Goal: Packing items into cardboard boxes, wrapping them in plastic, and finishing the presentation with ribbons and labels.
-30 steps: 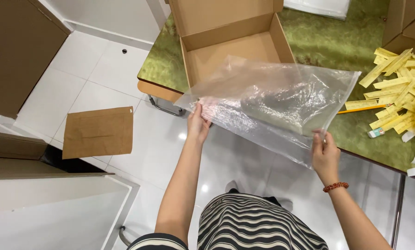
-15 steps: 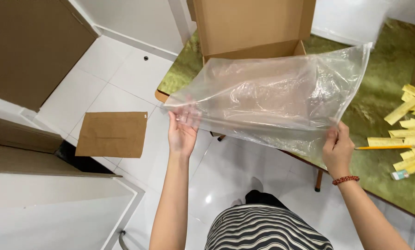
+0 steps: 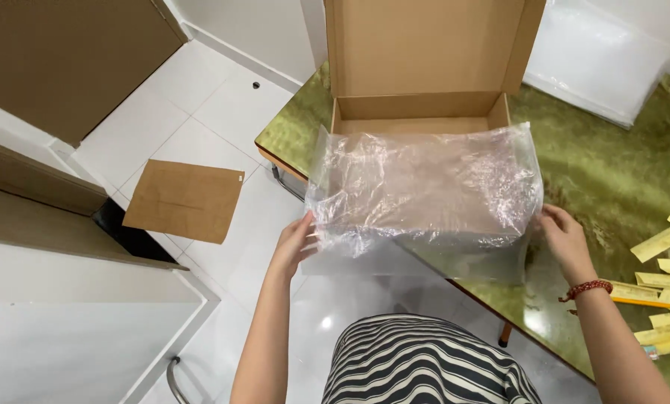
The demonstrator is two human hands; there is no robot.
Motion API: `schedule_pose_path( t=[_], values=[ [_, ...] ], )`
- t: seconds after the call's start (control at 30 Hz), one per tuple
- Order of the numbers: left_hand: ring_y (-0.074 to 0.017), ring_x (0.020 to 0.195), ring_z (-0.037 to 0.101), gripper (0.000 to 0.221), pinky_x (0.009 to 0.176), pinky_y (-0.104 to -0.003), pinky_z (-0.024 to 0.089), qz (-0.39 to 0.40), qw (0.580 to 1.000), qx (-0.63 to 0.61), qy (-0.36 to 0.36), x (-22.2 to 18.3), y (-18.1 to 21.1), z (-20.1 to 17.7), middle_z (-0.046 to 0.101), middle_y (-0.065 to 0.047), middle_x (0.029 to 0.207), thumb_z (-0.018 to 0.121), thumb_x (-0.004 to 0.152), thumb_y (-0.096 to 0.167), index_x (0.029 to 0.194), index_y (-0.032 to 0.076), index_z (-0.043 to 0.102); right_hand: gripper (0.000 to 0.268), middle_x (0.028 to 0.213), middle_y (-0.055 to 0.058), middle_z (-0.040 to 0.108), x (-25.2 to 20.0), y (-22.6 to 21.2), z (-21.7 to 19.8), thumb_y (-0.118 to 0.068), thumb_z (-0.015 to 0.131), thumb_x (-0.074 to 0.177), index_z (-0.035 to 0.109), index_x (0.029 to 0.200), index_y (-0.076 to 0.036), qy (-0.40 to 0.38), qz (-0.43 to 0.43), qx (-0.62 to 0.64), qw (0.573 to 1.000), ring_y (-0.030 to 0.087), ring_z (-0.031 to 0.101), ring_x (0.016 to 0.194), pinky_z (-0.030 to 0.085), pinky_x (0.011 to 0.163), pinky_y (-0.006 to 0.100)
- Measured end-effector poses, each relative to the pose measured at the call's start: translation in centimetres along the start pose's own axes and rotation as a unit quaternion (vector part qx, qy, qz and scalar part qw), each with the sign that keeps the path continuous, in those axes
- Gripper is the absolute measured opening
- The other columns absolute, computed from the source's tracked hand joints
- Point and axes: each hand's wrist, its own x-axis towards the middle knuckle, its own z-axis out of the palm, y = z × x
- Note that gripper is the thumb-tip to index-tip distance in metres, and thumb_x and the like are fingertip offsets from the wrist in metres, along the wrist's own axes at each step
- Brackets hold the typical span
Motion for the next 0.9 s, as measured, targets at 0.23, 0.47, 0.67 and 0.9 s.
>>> schedule_pose_path(
  t=[0.23, 0.47, 0.67, 0.9],
  values=[
    [-0.0148, 0.084, 0.065, 0.041, 0.072, -0.031, 0.055, 0.075, 0.991, 0.009, 0.107, 4.0, -0.3, 3.0, 0.064, 0.001, 0.093, 0.070, 0.093, 0.056, 0.099, 0.016, 0.068, 0.057, 0.146, 0.019, 0.062, 3.8, -3.0, 0.2, -0.047, 0.046, 0.116, 0.061, 0.145, 0.001, 0.032, -0.035, 0.014, 0.999, 0.032, 0.057, 0.132, 0.044, 0.111, 0.049],
    [-0.0102, 0.072, 0.054, 0.027, 0.064, -0.030, 0.048, 0.148, 0.978, -0.014, 0.148, 7.5, 0.6, 3.4, 0.062, 0.003, 0.078, 0.073, 0.097, 0.042, 0.093, 0.016, 0.076, 0.025, 0.117, 0.014, 0.071, 11.0, 0.6, 2.1, -0.022, 0.052, 0.120, 0.068, 0.128, -0.005, 0.116, -0.132, -0.096, 0.980, 0.032, 0.064, 0.098, 0.049, 0.082, 0.049],
    [-0.0097, 0.088, 0.062, 0.015, 0.077, -0.030, 0.051, 0.116, 0.991, -0.007, 0.065, 5.3, 0.0, -0.3, 0.069, 0.001, 0.091, 0.071, 0.099, 0.029, 0.100, 0.015, 0.076, 0.021, 0.101, 0.018, 0.061, 10.2, 0.9, 2.1, -0.020, 0.043, 0.126, 0.054, 0.127, -0.002, 0.115, -0.156, -0.087, 0.977, 0.035, 0.056, 0.084, 0.044, 0.070, 0.053],
    [-0.0149, 0.103, 0.057, 0.051, 0.087, -0.033, 0.055, 0.065, 0.995, -0.008, 0.074, 6.3, 4.5, 0.5, 0.066, 0.004, 0.124, 0.063, 0.096, 0.052, 0.134, 0.018, 0.070, 0.038, 0.136, 0.018, 0.066, 8.8, -5.9, 1.5, -0.030, 0.053, 0.118, 0.064, 0.144, -0.004, 0.061, -0.056, -0.061, 0.995, 0.032, 0.060, 0.121, 0.050, 0.100, 0.052]
  ],
)
